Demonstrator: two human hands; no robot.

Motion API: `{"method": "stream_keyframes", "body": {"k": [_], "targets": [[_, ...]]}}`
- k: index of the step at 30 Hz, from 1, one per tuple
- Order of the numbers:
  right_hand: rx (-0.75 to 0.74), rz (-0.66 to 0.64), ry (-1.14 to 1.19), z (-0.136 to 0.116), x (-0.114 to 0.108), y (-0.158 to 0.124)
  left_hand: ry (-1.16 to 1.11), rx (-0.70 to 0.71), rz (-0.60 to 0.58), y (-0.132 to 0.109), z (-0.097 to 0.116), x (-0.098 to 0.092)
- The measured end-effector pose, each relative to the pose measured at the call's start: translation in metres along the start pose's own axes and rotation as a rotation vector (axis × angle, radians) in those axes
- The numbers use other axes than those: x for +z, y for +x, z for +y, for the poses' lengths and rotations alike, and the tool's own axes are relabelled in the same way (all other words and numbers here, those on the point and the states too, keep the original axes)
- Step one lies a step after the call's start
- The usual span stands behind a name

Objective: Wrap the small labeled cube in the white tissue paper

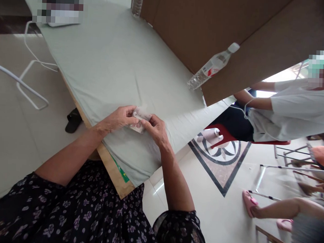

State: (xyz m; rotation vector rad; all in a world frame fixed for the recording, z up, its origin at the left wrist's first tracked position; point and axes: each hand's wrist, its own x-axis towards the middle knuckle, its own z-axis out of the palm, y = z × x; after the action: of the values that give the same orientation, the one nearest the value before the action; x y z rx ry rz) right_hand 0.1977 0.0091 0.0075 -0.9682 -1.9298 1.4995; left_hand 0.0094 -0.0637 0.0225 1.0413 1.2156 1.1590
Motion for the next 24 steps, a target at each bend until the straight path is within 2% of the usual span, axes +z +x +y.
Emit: {"method": "stream_keyframes", "body": {"k": [2, 7, 11, 18, 24], "targets": [[-0.003, 0.001, -0.008, -0.002, 0.0, 0.0, -0.005, -0.014, 0.019, -0.001, 0.0, 0.0], [-0.037, 0.105, 0.045, -0.002, -0.004, 0.008, -0.019, -0.038, 0.006, 0.0, 0.0, 0.0], [0.009, 0.075, 0.151, 0.002, -0.002, 0.021, -0.031, -0.03, 0.008, 0.0, -0.002, 0.001], [-0.013, 0.075, 0.198, -0.004, 0.008, 0.033, 0.138, 0.019, 0.028, -0.003, 0.002, -0.001], [-0.021, 0.122, 0.233, -0.008, 0.011, 0.041, 0.19, 0.037, 0.046, -0.002, -0.001, -0.004]]}}
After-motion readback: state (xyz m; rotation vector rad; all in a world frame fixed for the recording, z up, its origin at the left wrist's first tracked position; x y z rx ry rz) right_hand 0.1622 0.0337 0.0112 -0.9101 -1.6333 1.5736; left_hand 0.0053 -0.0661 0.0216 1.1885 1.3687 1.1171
